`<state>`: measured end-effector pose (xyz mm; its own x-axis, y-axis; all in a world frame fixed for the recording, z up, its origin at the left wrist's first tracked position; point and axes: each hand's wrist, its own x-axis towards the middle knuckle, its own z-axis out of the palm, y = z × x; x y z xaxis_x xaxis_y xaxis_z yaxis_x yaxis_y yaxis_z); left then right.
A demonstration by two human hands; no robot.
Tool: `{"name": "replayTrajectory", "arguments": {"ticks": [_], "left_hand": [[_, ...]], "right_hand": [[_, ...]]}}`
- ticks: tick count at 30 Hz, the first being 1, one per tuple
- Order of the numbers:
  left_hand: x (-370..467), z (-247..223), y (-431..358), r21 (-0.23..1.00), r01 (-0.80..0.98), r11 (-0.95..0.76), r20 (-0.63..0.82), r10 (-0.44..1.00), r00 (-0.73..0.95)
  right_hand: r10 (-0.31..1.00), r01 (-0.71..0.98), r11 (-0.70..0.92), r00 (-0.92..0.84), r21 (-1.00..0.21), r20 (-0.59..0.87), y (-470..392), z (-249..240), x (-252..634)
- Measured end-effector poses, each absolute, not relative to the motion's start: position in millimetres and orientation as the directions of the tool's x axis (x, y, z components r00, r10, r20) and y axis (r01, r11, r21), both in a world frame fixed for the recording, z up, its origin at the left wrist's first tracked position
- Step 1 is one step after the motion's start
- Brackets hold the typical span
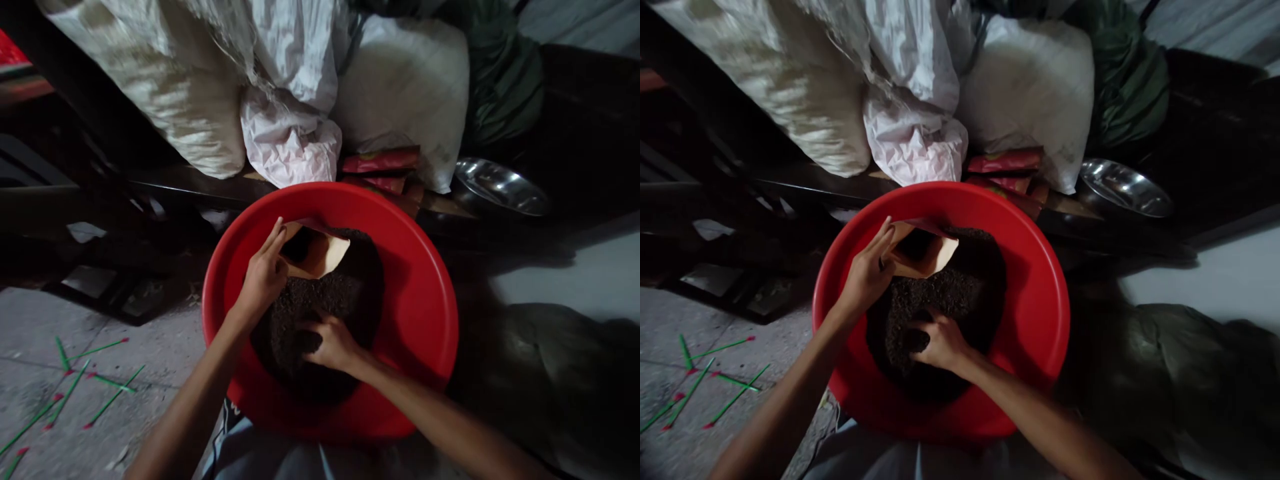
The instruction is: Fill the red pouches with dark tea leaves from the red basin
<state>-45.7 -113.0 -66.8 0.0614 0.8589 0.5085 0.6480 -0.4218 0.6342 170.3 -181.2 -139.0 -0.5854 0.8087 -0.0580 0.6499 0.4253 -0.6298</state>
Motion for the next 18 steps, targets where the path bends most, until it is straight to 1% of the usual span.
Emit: {"name": "replayTrajectory", "arguments": {"ticks": [2, 3, 4, 5, 7, 9, 11, 13, 15, 17, 18], "left_hand": [[-47.6, -67.3, -113.2, 0.611, 0.638, -0.468, 0.523, 0.844, 0.118], [-48.6, -67.4, -113.9, 0.603, 0.63, -0.49, 0.525, 0.838, 0.15], [-49.4, -67.4, -114.9, 0.598, 0.62, -0.508, 0.521, 0.834, 0.182], [-50.0, -67.5, -116.0, 0.596, 0.61, -0.522, 0.514, 0.832, 0.209], [-50.0, -69.0, -117.2, 0.586, 0.596, -0.549, 0.521, 0.818, 0.242], [-48.3, -72.5, -116.3, 0.563, 0.602, -0.566, 0.551, 0.8, 0.236], [-45.2, -76.2, -113.0, 0.551, 0.621, -0.557, 0.576, 0.793, 0.199], [-42.2, -77.4, -108.6, 0.571, 0.635, -0.52, 0.566, 0.81, 0.153], [-41.0, -75.2, -104.7, 0.599, 0.635, -0.488, 0.531, 0.835, 0.141], [-42.5, -71.1, -102.6, 0.603, 0.642, -0.473, 0.503, 0.851, 0.155], [-44.1, -69.3, -102.3, 0.594, 0.651, -0.472, 0.497, 0.852, 0.165]], "right_hand": [[0.793, 0.511, 0.512, -0.59, -0.69, 0.152, -171.3, -98.8, 175.1], [0.772, 0.455, 0.562, -0.59, -0.691, 0.239, -162.9, -76.5, 176.3], [0.751, 0.431, 0.603, -0.59, -0.671, 0.297, -152.0, -55.0, 176.4], [0.742, 0.451, 0.632, -0.587, -0.63, 0.324, -138.9, -36.2, 175.1], [0.758, 0.576, 0.643, -0.572, -0.504, 0.313, -109.3, -11.5, 168.3], [0.797, 0.705, 0.603, -0.538, -0.373, 0.274, -81.6, -5.6, 157.4], [0.813, 0.754, 0.581, -0.518, -0.307, 0.267, -62.4, -12.1, 145.3], [0.78, 0.709, 0.624, -0.533, -0.328, 0.328, -53.7, -21.8, 136.6], [0.717, 0.61, 0.692, -0.522, -0.386, 0.462, -52.5, -29.2, 136.3], [0.656, 0.508, 0.745, -0.446, -0.431, 0.609, -51.7, -34.5, 149.7], [0.648, 0.478, 0.748, -0.373, -0.462, 0.664, -48.9, -37.8, 162.4]]}}
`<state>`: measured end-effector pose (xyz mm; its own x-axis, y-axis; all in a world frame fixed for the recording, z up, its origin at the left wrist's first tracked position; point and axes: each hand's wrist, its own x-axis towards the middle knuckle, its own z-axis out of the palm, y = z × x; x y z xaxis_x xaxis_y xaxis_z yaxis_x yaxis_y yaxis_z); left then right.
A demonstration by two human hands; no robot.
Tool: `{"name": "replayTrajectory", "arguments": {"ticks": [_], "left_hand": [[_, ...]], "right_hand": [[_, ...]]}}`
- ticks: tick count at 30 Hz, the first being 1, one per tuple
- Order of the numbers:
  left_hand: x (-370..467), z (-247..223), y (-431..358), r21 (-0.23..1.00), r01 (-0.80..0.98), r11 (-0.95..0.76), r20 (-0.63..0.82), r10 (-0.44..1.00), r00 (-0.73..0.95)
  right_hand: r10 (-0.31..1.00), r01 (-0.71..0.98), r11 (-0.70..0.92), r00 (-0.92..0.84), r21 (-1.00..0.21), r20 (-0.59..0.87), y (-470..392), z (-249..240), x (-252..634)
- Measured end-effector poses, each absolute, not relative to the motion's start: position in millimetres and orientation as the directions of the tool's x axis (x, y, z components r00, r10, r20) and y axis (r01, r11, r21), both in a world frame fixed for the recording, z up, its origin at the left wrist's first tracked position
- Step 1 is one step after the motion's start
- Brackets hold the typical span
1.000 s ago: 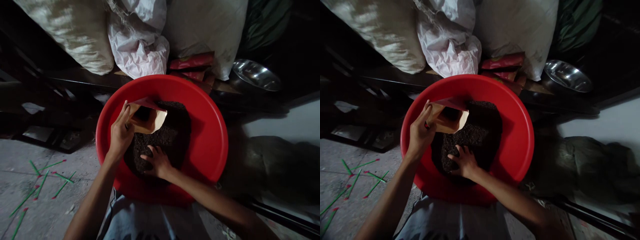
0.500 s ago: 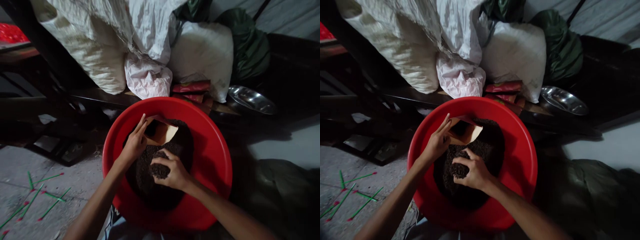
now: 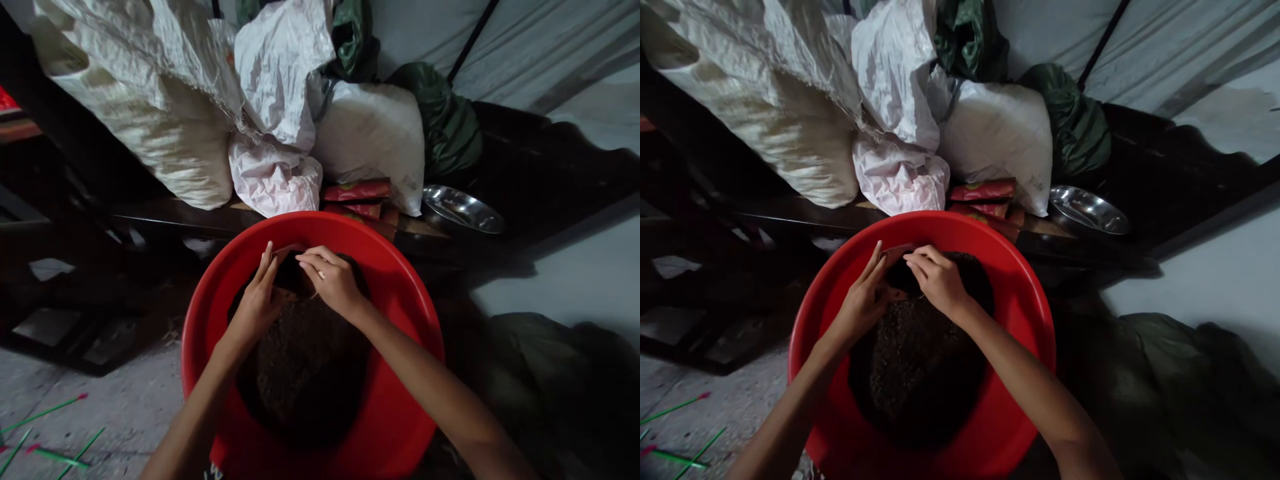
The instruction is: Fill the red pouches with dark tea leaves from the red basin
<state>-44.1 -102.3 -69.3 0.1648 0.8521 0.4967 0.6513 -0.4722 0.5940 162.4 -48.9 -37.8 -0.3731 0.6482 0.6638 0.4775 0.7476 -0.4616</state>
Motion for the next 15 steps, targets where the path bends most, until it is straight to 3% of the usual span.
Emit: {"name": "replayTrajectory", "arguments": {"ticks": [3, 6, 9, 15], "left_hand": [[-50.2, -66.8, -103.8, 0.559, 0.682, -0.472, 0.504, 0.846, 0.172], [-53.4, -68.2, -106.8, 0.555, 0.682, -0.476, 0.51, 0.843, 0.174], [-51.8, -70.0, -109.4, 0.557, 0.69, -0.463, 0.507, 0.847, 0.16], [-50.0, -72.8, -113.3, 0.554, 0.686, -0.472, 0.509, 0.844, 0.169]], "right_hand": [[0.757, 0.493, 0.586, -0.047, -0.643, 0.652, -25.5, -59.2, 220.8], [0.892, 0.585, 0.231, 0.193, -0.778, 0.409, 4.2, -108.1, 285.1], [0.951, 0.628, 0.094, 0.173, -0.772, 0.257, 6.1, -174.7, 316.8], [0.982, 0.651, 0.056, 0.1, -0.757, 0.159, -47.5, -270.4, 278.7]]}}
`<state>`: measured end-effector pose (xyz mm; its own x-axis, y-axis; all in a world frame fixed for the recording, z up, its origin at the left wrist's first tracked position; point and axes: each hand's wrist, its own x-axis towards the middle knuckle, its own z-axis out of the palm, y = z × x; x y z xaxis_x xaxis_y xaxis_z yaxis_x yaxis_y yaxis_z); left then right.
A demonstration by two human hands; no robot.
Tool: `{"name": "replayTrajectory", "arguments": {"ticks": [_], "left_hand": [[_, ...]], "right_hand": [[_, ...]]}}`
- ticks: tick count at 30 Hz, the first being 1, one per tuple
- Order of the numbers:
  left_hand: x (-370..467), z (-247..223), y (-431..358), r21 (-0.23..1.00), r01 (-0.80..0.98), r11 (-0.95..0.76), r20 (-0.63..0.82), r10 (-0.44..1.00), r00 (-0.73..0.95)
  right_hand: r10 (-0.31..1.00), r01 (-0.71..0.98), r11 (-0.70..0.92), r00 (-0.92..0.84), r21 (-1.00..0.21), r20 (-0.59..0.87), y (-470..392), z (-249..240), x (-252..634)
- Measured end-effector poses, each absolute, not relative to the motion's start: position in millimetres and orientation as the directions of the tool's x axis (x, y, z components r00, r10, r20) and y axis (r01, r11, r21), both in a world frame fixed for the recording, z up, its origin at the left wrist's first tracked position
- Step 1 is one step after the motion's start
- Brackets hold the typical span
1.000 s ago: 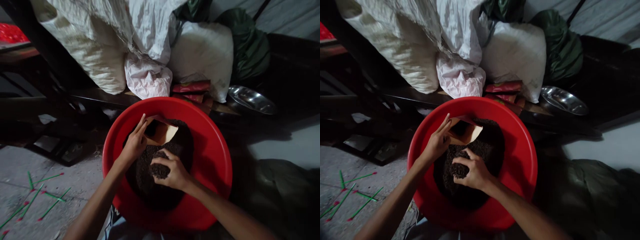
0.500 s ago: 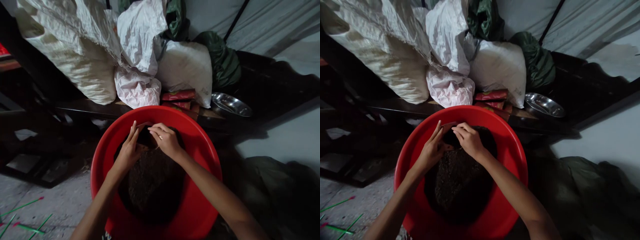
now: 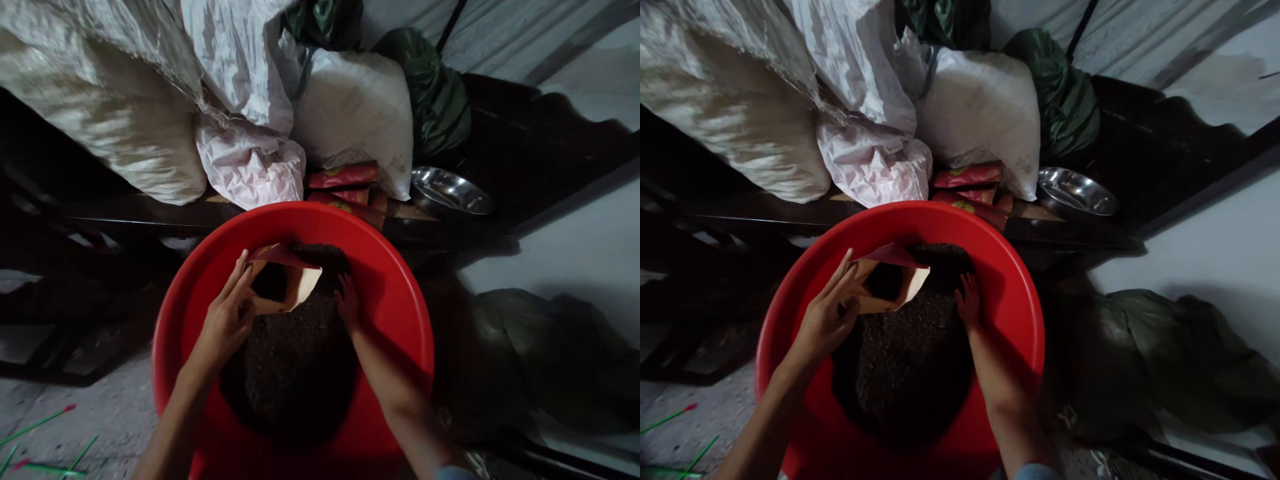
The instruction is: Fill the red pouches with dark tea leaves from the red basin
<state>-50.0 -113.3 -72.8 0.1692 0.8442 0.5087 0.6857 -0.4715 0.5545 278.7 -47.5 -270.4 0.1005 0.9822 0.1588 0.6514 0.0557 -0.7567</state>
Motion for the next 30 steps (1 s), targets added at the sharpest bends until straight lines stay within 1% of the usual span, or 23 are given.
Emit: {"name": "replayTrajectory", "arguments": {"ticks": [3, 8, 12, 15, 18, 20, 22, 23, 25, 26, 28, 29, 30], "left_hand": [[-49.1, -73.2, -111.8, 0.582, 0.662, -0.472, 0.496, 0.851, 0.171], [-42.5, -68.4, -102.5, 0.582, 0.651, -0.487, 0.501, 0.845, 0.185], [-40.3, -66.0, -99.0, 0.584, 0.662, -0.469, 0.489, 0.855, 0.175], [-40.7, -66.2, -99.7, 0.594, 0.649, -0.476, 0.494, 0.852, 0.174], [-40.6, -64.3, -100.2, 0.59, 0.647, -0.483, 0.493, 0.85, 0.186], [-40.6, -61.7, -100.1, 0.582, 0.648, -0.491, 0.484, 0.85, 0.209], [-41.0, -58.7, -100.0, 0.572, 0.65, -0.5, 0.473, 0.849, 0.236], [-41.4, -57.1, -100.2, 0.564, 0.653, -0.506, 0.471, 0.846, 0.249], [-42.7, -53.8, -101.4, 0.536, 0.664, -0.522, 0.475, 0.836, 0.274], [-43.3, -52.0, -102.4, 0.516, 0.671, -0.531, 0.475, 0.83, 0.292], [-44.1, -48.3, -104.6, 0.476, 0.691, -0.543, 0.457, 0.825, 0.333], [-44.1, -46.6, -105.7, 0.461, 0.704, -0.539, 0.443, 0.828, 0.344], [-43.9, -45.3, -106.4, 0.451, 0.718, -0.53, 0.43, 0.834, 0.345]], "right_hand": [[0.994, 0.632, 0.071, 0.021, -0.772, 0.109, -64.1, -283.7, 255.9], [0.995, 0.597, 0.087, -0.091, -0.798, 0.041, -82.7, -279.5, 233.2], [0.987, 0.611, 0.06, -0.152, -0.79, -0.042, -104.5, -258.2, 212.7], [0.978, 0.663, 0.027, -0.173, -0.748, -0.118, -121.7, -236.6, 195.7], [0.979, 0.715, 0.053, -0.175, -0.697, -0.105, -135.7, -219.9, 185.4], [0.974, 0.698, 0.1, -0.215, -0.71, -0.074, -143.6, -209.8, 184.5], [0.961, 0.635, 0.162, -0.275, -0.755, -0.025, -150.7, -192.9, 188.4], [0.954, 0.595, 0.202, -0.299, -0.778, 0.019, -153.5, -179.9, 191.9], [0.924, 0.506, 0.334, -0.342, -0.795, 0.17, -155.6, -143.4, 200.8], [0.892, 0.466, 0.423, -0.364, -0.777, 0.267, -153.7, -121.3, 205.6], [0.786, 0.417, 0.613, -0.41, -0.671, 0.464, -141.7, -76.9, 212.9], [0.73, 0.428, 0.682, -0.437, -0.593, 0.526, -131.6, -57.8, 214.0], [0.69, 0.453, 0.724, -0.468, -0.52, 0.553, -119.6, -42.7, 212.4]]}}
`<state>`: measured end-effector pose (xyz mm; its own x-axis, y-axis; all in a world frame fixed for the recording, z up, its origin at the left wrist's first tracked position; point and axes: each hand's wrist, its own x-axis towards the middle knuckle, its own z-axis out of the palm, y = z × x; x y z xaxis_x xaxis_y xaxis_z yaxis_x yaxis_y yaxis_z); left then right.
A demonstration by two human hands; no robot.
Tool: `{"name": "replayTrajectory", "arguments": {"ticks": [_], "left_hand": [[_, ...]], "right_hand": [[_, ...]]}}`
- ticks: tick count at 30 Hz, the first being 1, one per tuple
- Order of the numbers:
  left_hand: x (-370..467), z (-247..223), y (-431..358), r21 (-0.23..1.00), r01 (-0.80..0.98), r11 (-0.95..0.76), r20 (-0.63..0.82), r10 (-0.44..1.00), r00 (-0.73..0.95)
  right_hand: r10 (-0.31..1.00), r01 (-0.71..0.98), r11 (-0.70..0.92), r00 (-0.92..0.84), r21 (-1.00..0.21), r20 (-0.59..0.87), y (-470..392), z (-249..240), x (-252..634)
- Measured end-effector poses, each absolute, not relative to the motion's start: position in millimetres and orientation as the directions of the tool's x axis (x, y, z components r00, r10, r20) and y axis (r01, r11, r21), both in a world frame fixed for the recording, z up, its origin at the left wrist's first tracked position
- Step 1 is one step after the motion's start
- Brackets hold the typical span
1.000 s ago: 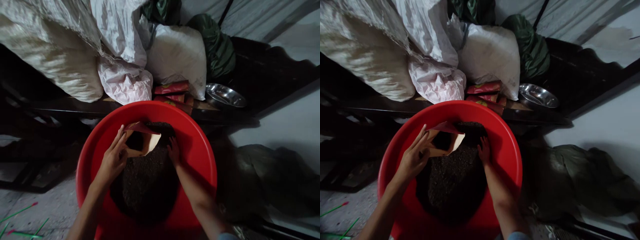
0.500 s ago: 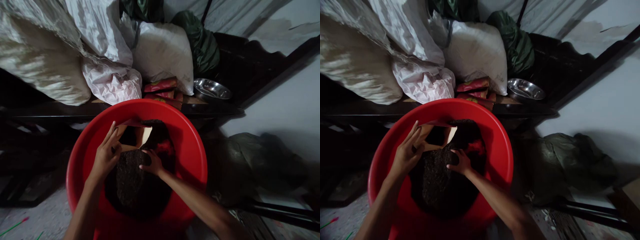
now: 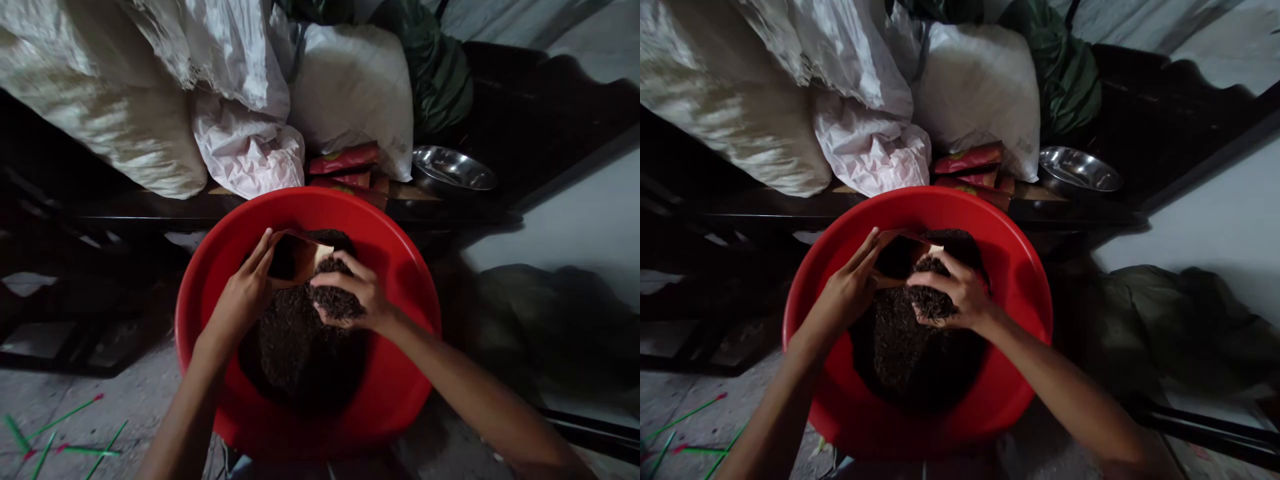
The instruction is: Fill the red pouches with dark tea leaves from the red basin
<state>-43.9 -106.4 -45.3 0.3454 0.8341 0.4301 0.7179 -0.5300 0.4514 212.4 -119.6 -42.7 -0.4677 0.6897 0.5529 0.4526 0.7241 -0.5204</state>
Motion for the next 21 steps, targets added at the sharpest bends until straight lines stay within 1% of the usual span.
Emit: {"name": "replayTrajectory", "arguments": {"ticks": [1, 3, 5, 6, 7, 8, 10, 11, 13, 14, 15, 16, 17, 19, 20, 21], "left_hand": [[-43.4, -44.4, -106.7, 0.447, 0.729, -0.518, 0.424, 0.84, 0.338], [-42.2, -44.0, -105.5, 0.451, 0.739, -0.5, 0.442, 0.845, 0.302], [-41.1, -45.0, -101.9, 0.465, 0.731, -0.499, 0.479, 0.836, 0.267], [-40.7, -45.6, -99.5, 0.477, 0.725, -0.498, 0.495, 0.833, 0.247], [-40.7, -46.1, -96.8, 0.492, 0.718, -0.492, 0.502, 0.834, 0.228], [-41.0, -46.3, -94.0, 0.511, 0.711, -0.483, 0.499, 0.84, 0.211], [-43.1, -45.9, -88.6, 0.548, 0.705, -0.451, 0.478, 0.86, 0.179], [-44.9, -45.5, -86.1, 0.561, 0.708, -0.429, 0.464, 0.871, 0.161], [-49.9, -44.8, -81.7, 0.577, 0.719, -0.387, 0.441, 0.889, 0.125], [-52.8, -44.7, -79.9, 0.583, 0.721, -0.374, 0.437, 0.893, 0.11], [-55.7, -44.6, -78.7, 0.589, 0.718, -0.371, 0.44, 0.892, 0.101], [-58.4, -44.4, -78.0, 0.594, 0.711, -0.377, 0.445, 0.89, 0.1], [-60.6, -44.0, -77.8, 0.598, 0.703, -0.386, 0.452, 0.886, 0.102], [-63.5, -42.1, -78.9, 0.598, 0.697, -0.396, 0.462, 0.881, 0.105], [-64.1, -40.4, -80.0, 0.594, 0.702, -0.394, 0.459, 0.882, 0.106], [-64.5, -38.3, -81.4, 0.587, 0.71, -0.389, 0.454, 0.884, 0.109]], "right_hand": [[0.661, 0.485, 0.749, -0.516, -0.451, 0.545, -106.2, -32.0, 208.0], [0.657, 0.567, 0.752, -0.603, -0.336, 0.452, -79.2, -23.2, 191.6], [0.686, 0.636, 0.726, -0.638, -0.264, 0.349, -57.2, -25.2, 170.8], [0.696, 0.65, 0.716, -0.637, -0.254, 0.331, -49.9, -27.5, 161.8], [0.694, 0.645, 0.718, -0.63, -0.263, 0.348, -45.8, -29.3, 155.3], [0.679, 0.621, 0.731, -0.617, -0.284, 0.397, -44.9, -30.2, 152.4], [0.622, 0.557, 0.771, -0.555, -0.309, 0.552, -51.1, -29.3, 159.2], [0.589, 0.551, 0.781, -0.494, -0.294, 0.64, -56.3, -28.5, 169.1], [0.553, 0.625, 0.737, -0.337, -0.258, 0.763, -64.8, -31.4, 198.1], [0.562, 0.687, 0.678, -0.256, -0.261, 0.787, -66.4, -37.4, 214.8], [0.601, 0.745, 0.601, -0.181, -0.29, 0.779, -65.7, -47.5, 231.0], [0.667, 0.79, 0.509, -0.111, -0.341, 0.737, -62.8, -61.8, 245.2], [0.756, 0.822, 0.406, -0.056, -0.4, 0.653, -57.8, -79.7, 256.5], [0.924, 0.857, 0.193, 0.004, -0.477, 0.382, -42.8, -121.4, 268.9], [0.974, 0.87, 0.097, 0.017, -0.483, 0.225, -33.1, -142.2, 270.2], [0.991, 0.877, 0.041, 0.025, -0.478, 0.132, -22.3, -161.1, 268.6]]}}
